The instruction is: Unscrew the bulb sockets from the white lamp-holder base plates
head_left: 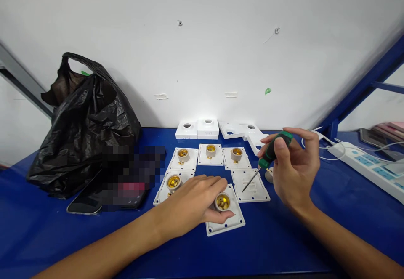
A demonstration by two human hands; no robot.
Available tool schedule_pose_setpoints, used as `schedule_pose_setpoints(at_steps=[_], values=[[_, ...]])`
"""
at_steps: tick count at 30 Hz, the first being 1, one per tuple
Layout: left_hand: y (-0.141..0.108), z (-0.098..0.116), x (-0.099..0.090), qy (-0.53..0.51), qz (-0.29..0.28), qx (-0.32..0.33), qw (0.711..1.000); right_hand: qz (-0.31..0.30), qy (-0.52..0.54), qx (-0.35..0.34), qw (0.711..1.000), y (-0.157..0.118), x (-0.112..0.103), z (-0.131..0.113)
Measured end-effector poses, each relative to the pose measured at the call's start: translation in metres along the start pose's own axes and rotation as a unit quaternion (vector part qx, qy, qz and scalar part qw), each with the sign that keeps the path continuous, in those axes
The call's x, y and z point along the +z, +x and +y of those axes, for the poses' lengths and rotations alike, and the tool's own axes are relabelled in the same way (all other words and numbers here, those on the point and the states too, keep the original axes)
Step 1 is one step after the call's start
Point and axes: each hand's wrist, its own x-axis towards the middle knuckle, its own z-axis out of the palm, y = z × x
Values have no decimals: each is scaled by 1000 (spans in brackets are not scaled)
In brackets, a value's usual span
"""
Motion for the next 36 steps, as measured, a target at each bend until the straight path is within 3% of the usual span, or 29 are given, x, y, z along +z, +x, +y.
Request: schedule_pose_setpoints(at_steps=[4, 8, 14, 22, 29, 36], values=[[-1, 7, 6, -80, -4, -34, 996, -42, 13, -87, 995, -17, 5, -14], [-1, 8, 10, -78, -4, -27, 997, -78, 13, -150, 985, -24, 9, -20], [1, 7, 13, -63, 10, -4, 998, -42, 2, -123, 992, -29, 14, -22], [1, 8, 13, -90, -1, -9, 996, -117, -9, -173, 978, -35, 18, -8], [3, 7, 14, -68, 19, 2, 997, -83, -70, -198, 974, -31, 23, -11], [2, 8, 15, -74, 17, -1, 997, -79, -69, -170, 980, -36, 26, -10]])
